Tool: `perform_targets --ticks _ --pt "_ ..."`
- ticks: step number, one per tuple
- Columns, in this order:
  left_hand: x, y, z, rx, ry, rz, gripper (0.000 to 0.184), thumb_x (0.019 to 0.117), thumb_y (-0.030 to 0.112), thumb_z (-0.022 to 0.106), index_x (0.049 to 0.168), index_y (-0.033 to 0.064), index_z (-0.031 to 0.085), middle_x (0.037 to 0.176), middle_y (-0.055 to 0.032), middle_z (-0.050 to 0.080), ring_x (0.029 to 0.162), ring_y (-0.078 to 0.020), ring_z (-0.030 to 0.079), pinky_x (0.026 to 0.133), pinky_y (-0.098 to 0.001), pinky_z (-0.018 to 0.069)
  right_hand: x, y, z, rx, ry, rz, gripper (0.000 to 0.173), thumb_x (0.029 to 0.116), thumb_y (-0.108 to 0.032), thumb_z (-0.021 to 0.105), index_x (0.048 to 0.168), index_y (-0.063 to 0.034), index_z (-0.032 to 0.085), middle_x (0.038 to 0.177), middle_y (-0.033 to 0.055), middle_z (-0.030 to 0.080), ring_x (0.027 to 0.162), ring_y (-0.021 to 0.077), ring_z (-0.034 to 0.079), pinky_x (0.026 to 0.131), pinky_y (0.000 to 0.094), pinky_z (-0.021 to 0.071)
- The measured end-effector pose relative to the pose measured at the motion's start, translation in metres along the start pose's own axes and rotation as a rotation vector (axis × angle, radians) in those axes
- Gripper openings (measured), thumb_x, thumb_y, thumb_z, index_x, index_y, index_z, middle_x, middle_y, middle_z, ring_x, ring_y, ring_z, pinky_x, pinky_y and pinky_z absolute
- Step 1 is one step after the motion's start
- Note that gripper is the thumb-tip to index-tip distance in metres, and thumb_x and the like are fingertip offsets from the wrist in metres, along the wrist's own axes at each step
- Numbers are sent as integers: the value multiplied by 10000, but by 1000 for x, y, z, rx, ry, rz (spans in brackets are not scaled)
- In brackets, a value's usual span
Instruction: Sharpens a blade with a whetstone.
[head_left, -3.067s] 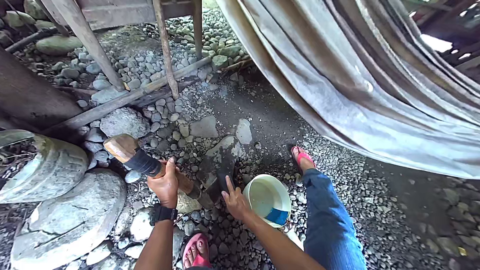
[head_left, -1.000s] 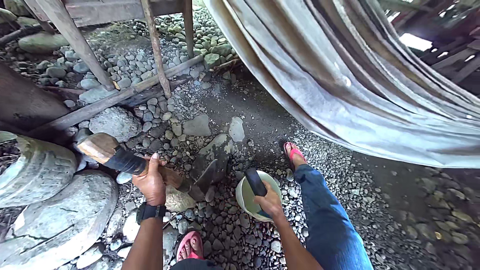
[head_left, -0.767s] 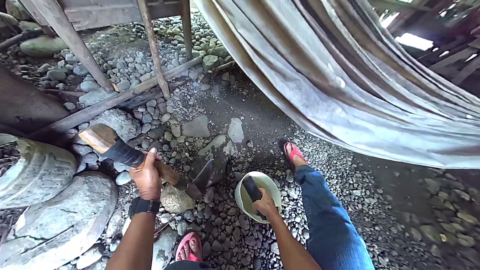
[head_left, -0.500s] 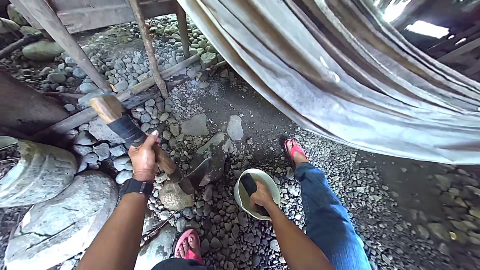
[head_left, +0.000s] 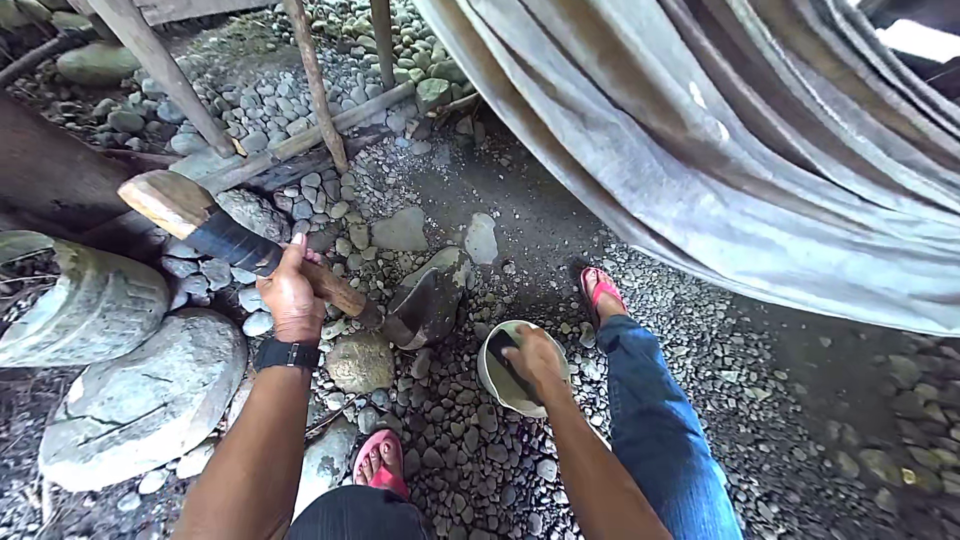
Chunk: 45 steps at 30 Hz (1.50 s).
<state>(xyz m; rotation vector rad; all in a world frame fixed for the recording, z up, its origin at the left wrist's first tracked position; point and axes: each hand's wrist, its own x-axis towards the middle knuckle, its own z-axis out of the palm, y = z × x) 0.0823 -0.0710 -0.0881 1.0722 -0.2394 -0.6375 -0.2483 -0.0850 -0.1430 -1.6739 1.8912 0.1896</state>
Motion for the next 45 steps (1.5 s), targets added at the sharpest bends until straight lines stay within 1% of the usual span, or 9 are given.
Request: perform_targets --ticks 3,8,15,18,21,24,27,34,45 --pt "-3 -2 -3 18 -20 9 97 1027 158 617 947 176 567 738 82 612 660 -49 624 672 -229 569 -13 -56 33 96 -86 -162 321 1023 -102 578 1305 40 640 1261 267 666 1204 398 637 1055 543 479" --pt "-8 -2 -6 10 -81 19 119 1020 112 592 907 148 576 706 48 628 639 -68 632 648 -246 572 20 -76 124 206 -237 -10 591 943 -196 747 1437 43 527 1455 286 515 1348 401 523 1127 514 426" --pt "-2 -7 -13 6 -92 24 159 1016 67 558 875 140 570 690 45 624 636 -77 633 651 -249 571 13 -93 152 224 -156 16 421 976 -105 648 1382 -15 583 1368 227 614 1259 365 609 1048 518 488" --pt "-6 -9 -15 55 -85 21 139 1019 67 568 899 136 573 698 52 626 629 -63 627 633 -232 562 4 -92 128 209 -202 -6 401 998 -149 647 1374 -19 596 1355 221 620 1263 357 604 1067 507 475" --pt "-7 -13 -16 62 -56 14 154 1015 43 568 886 123 587 674 47 637 599 -64 635 597 -228 563 -19 -65 78 314 106 -174 280 1019 -126 595 1217 46 694 1200 254 699 1142 391 671 1027 554 499" --pt "-8 -24 -18 79 -50 -22 143 1013 47 575 888 113 589 680 49 639 601 -55 631 601 -216 555 -19 -9 34 240 334 -7 332 970 -5 564 1280 89 637 1315 333 606 1237 475 595 1045 600 472" --pt "-10 -30 -14 119 -15 -67 111 1018 54 586 910 85 588 696 35 647 604 -43 625 584 -202 537 15 32 29 53 65 242 707 901 -21 667 1543 28 377 1501 340 439 1389 481 462 1116 581 421" --pt "-1 -29 -19 92 56 -53 266 967 9 669 1187 14 519 743 -29 663 598 -110 668 583 -270 594 30 54 40 41 -160 152 1068 777 -7 807 1643 -94 188 1453 299 528 1349 452 522 1098 616 418" --pt "6 -7 -32 64 103 -1 97 1004 84 652 1062 53 581 756 -14 681 605 -114 682 573 -281 604 0 29 2 -91 -159 301 663 842 -170 766 1444 -46 520 1346 227 622 1271 379 589 1035 578 462"
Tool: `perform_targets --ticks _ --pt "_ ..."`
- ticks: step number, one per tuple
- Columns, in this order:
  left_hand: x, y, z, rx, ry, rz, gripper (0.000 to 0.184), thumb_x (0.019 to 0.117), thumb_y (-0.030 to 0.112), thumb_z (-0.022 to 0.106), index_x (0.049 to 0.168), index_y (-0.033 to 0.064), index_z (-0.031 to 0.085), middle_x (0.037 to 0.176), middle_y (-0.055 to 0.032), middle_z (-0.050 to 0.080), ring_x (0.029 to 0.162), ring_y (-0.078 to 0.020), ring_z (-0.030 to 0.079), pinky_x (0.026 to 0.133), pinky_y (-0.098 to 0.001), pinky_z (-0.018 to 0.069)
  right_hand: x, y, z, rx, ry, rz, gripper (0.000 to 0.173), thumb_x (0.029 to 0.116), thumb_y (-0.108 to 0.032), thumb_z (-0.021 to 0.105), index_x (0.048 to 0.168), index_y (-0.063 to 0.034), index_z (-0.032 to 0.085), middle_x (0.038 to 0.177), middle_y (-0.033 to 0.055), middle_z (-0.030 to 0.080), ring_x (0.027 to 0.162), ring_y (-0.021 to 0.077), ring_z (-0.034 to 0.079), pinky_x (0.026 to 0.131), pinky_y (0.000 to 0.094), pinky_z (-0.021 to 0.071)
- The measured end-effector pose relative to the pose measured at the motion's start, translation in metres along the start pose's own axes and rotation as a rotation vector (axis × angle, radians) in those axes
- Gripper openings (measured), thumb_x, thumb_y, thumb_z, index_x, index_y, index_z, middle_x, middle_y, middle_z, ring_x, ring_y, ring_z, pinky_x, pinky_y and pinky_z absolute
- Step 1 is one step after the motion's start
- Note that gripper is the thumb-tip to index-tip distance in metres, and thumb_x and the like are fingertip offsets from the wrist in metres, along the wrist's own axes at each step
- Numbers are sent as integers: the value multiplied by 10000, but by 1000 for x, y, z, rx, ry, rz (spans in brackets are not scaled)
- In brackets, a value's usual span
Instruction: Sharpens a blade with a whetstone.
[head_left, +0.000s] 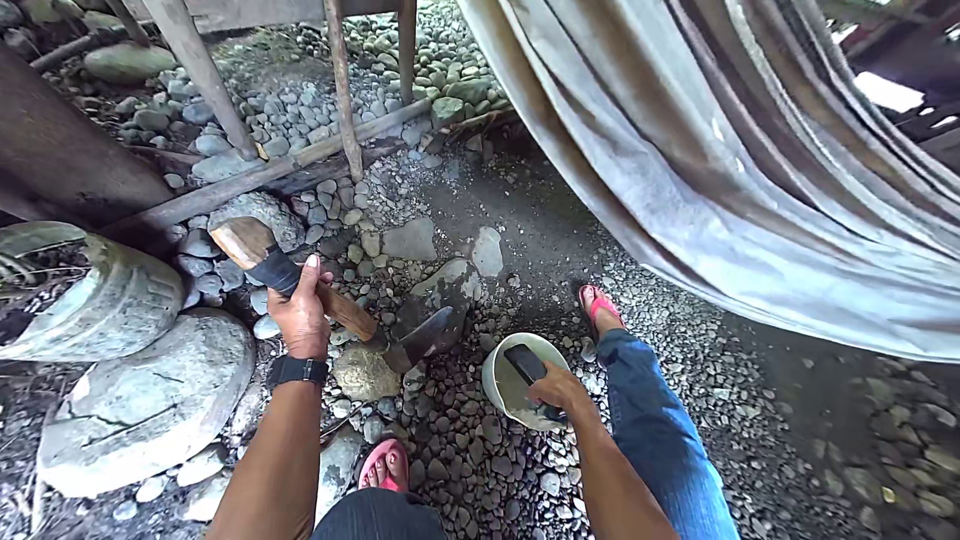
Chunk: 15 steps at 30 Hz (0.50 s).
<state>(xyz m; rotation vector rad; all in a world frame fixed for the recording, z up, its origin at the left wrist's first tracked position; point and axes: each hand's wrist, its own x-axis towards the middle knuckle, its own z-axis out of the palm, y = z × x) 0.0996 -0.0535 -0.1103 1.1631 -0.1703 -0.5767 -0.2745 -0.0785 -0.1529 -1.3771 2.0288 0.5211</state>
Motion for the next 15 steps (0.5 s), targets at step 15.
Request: perform_targets --ticks 15 --pt "-10 0 6 101 -127 201 143 936 1 637 1067 -5 579 766 -10 720 644 -102 714 632 -281 628 -17 -93 13 442 86 -494 887 936 -208 724 1657 -174 209 1436 282 559 1275 432 588 1062 604 455"
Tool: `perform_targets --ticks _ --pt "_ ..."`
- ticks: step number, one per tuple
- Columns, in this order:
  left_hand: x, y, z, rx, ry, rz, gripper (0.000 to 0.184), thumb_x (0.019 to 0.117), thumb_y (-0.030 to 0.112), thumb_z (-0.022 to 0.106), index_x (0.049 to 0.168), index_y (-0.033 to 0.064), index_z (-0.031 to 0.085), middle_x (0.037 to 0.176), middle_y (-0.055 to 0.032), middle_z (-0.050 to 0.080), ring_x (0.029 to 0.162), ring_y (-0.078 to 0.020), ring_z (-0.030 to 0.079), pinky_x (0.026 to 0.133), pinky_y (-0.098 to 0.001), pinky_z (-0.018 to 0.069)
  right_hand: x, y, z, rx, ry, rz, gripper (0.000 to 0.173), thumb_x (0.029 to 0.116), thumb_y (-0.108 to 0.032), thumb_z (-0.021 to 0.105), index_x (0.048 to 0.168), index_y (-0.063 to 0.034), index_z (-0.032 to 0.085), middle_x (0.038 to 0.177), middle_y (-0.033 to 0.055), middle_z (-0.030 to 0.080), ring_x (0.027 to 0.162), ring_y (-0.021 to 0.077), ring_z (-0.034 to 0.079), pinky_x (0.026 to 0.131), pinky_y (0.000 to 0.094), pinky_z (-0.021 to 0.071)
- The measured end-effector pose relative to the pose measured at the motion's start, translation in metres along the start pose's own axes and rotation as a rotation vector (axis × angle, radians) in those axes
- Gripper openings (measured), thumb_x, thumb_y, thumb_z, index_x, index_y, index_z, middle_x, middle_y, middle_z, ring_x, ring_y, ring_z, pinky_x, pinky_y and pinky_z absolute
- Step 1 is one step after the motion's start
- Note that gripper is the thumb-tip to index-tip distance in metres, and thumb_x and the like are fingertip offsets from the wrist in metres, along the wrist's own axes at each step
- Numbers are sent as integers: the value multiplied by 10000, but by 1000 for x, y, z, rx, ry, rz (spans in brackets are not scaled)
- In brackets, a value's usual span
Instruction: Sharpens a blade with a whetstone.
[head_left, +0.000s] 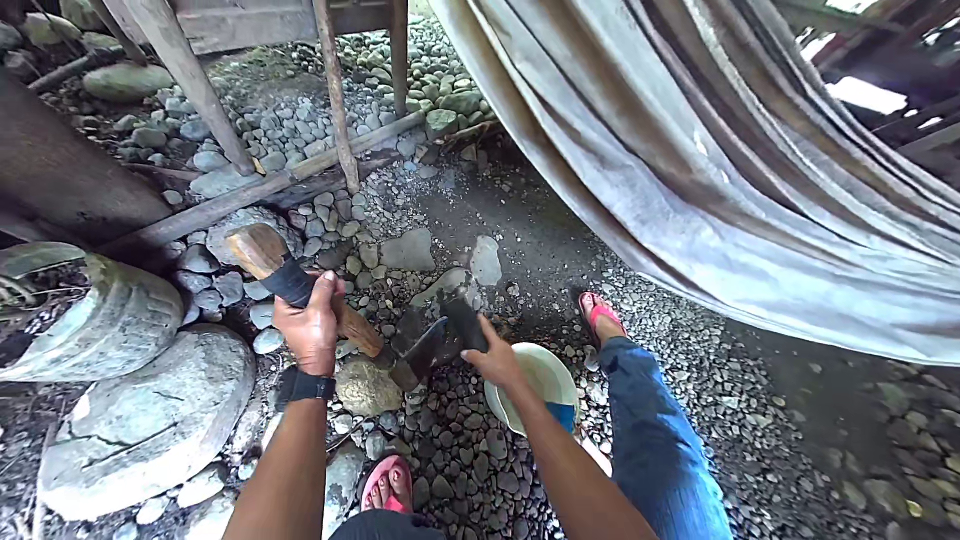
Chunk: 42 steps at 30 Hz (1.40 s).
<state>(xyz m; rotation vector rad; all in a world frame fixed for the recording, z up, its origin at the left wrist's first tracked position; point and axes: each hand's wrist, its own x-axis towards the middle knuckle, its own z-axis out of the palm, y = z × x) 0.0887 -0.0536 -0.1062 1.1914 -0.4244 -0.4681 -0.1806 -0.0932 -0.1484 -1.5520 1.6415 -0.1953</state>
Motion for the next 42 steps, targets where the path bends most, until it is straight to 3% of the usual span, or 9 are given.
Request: perform_targets --ticks 2,8,12,18,22,26,32,38,42 --pt "-4 3 5 21 23 23 148 919 -21 647 1043 -8 567 652 11 668 529 -87 663 540 -253 599 25 0 33 -111 -52 23 838 989 -286 657 1666 -224 167 1425 293 552 1254 446 592 1045 595 463" --pt "-3 8 13 40 105 26 219 878 -32 745 1010 -28 570 631 5 645 482 -70 627 501 -235 582 55 -4 59 -328 5 23 771 1060 -562 444 1673 -225 118 1552 338 370 1283 490 549 1045 567 480" --pt "-2 5 11 45 161 6 181 899 -37 718 1003 -37 570 614 7 631 468 -55 612 486 -219 568 46 -1 71 -378 65 -18 699 1099 -466 404 1668 -159 135 1511 363 401 1306 505 526 1066 547 472" --pt "-2 8 9 30 164 -4 185 891 -57 716 1002 -53 567 606 -8 621 459 -64 603 484 -217 557 52 -4 60 -490 46 -206 655 1076 -308 524 1598 18 298 1491 360 439 1377 505 453 1155 514 382" --pt "-6 11 12 17 139 32 180 878 -64 713 995 -54 576 618 -1 632 468 -50 608 493 -205 562 47 -14 60 -531 -16 -209 639 1090 -294 485 1627 -36 254 1493 372 423 1380 525 440 1147 533 388" --pt "-6 12 14 49 120 27 209 882 -37 724 1024 -64 573 646 2 638 491 -49 621 516 -209 574 15 1 75 -551 -163 -447 599 1084 -285 481 1614 -57 321 1437 422 450 1292 580 504 1064 598 467" --pt "-6 3 4 40 116 12 204 881 -37 709 1014 -25 555 621 19 638 482 -61 628 501 -223 576 65 -28 52 -595 -53 -144 624 1122 -345 367 1653 -82 172 1540 398 341 1394 551 416 1139 556 402" --pt "-4 -4 -1 49 106 16 235 861 -23 721 1029 -6 557 644 43 639 508 -39 632 533 -210 582 9 10 80 -585 -140 -475 593 1072 -288 503 1610 -91 352 1395 447 463 1224 592 547 1001 600 514" --pt "-11 -3 -5 41 59 30 219 865 -5 737 1016 20 581 647 46 655 519 -41 639 535 -212 574 60 -26 56 -596 -16 -128 620 1117 -318 392 1656 -105 173 1500 429 370 1356 561 450 1130 557 400"
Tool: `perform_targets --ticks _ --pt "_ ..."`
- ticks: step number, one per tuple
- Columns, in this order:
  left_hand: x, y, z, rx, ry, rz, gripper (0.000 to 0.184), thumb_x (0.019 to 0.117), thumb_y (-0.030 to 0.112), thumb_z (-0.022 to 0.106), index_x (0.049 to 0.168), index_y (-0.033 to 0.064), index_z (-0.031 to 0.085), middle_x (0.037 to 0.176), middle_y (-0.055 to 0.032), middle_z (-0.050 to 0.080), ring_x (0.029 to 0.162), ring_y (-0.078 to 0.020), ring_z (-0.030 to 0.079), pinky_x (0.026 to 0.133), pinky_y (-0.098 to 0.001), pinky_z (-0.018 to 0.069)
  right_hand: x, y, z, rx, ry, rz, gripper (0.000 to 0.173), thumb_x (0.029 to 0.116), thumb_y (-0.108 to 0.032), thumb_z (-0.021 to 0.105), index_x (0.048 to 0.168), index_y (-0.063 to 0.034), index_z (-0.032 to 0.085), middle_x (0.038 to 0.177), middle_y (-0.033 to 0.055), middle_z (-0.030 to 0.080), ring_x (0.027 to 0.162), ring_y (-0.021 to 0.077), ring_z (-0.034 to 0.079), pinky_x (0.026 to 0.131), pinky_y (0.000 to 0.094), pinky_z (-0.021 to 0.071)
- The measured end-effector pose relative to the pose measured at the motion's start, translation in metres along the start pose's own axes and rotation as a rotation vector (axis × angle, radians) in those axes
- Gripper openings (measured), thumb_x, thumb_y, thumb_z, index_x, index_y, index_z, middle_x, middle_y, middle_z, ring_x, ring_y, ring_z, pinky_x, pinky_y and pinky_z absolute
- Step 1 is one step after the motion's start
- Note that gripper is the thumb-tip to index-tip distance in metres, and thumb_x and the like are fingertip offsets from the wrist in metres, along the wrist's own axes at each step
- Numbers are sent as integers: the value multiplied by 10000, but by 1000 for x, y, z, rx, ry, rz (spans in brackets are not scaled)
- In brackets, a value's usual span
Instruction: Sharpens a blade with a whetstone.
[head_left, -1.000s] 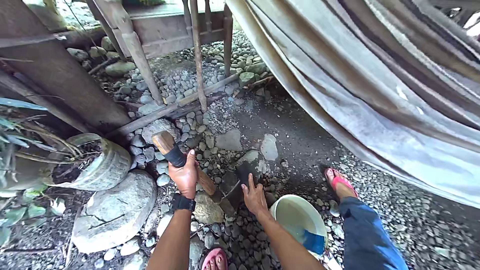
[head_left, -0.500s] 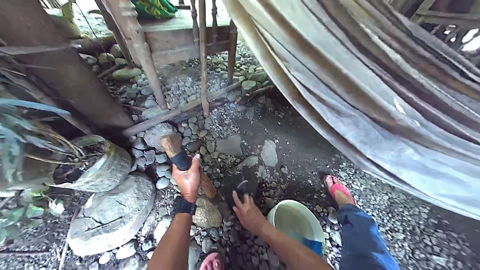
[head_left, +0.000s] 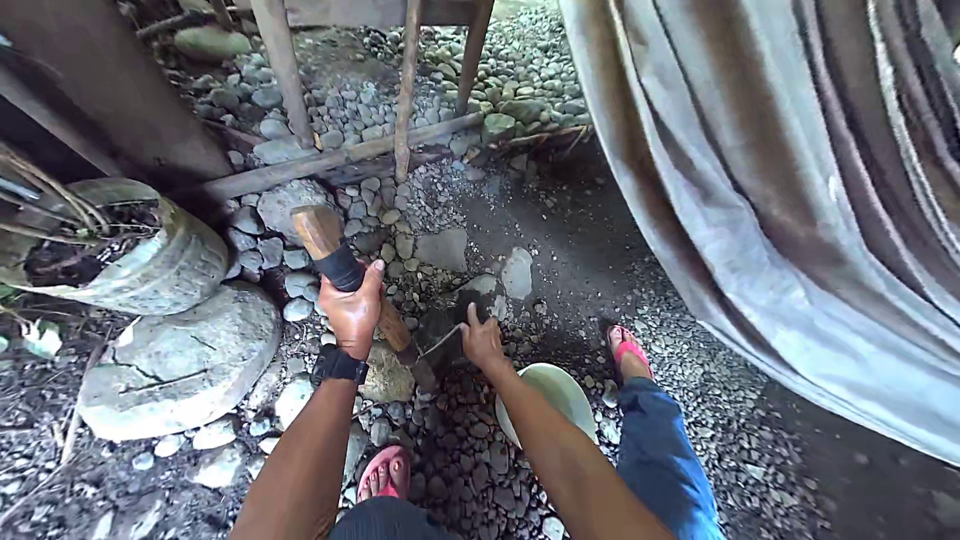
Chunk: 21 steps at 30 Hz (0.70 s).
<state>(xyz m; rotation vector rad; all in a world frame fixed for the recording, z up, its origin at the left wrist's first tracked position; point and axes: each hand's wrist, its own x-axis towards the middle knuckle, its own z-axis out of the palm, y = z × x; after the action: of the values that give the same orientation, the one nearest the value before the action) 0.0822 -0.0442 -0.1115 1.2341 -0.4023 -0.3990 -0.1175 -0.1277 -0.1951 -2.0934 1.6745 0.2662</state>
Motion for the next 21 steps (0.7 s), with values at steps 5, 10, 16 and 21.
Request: perform_targets --ticks 5,10,16,21 --pt "2 0 5 15 -14 -6 242 867 25 762 1031 21 584 668 41 653 527 -48 636 544 -221 576 -57 2 44 86 85 -381 564 1052 -232 531 1566 -31 418 1325 459 501 1184 603 554 1007 596 502" --pt "-1 0 1 29 -77 37 247 885 59 767 1049 53 582 708 52 675 569 -49 657 572 -227 590 -10 1 13 33 65 -137 582 1103 -277 426 1631 -82 280 1431 454 421 1294 588 486 1090 582 435" --pt "1 1 11 48 -21 24 263 869 33 769 1048 41 576 694 49 660 553 -46 650 561 -225 588 -45 5 34 67 37 -315 568 1078 -255 483 1600 -65 364 1352 457 478 1217 595 535 1034 583 485" --pt "-4 3 12 30 -61 56 252 871 26 763 1038 54 576 698 50 670 565 -57 662 573 -239 600 -7 6 14 91 61 -151 571 1095 -276 450 1626 -118 314 1404 449 450 1276 586 496 1090 576 432"
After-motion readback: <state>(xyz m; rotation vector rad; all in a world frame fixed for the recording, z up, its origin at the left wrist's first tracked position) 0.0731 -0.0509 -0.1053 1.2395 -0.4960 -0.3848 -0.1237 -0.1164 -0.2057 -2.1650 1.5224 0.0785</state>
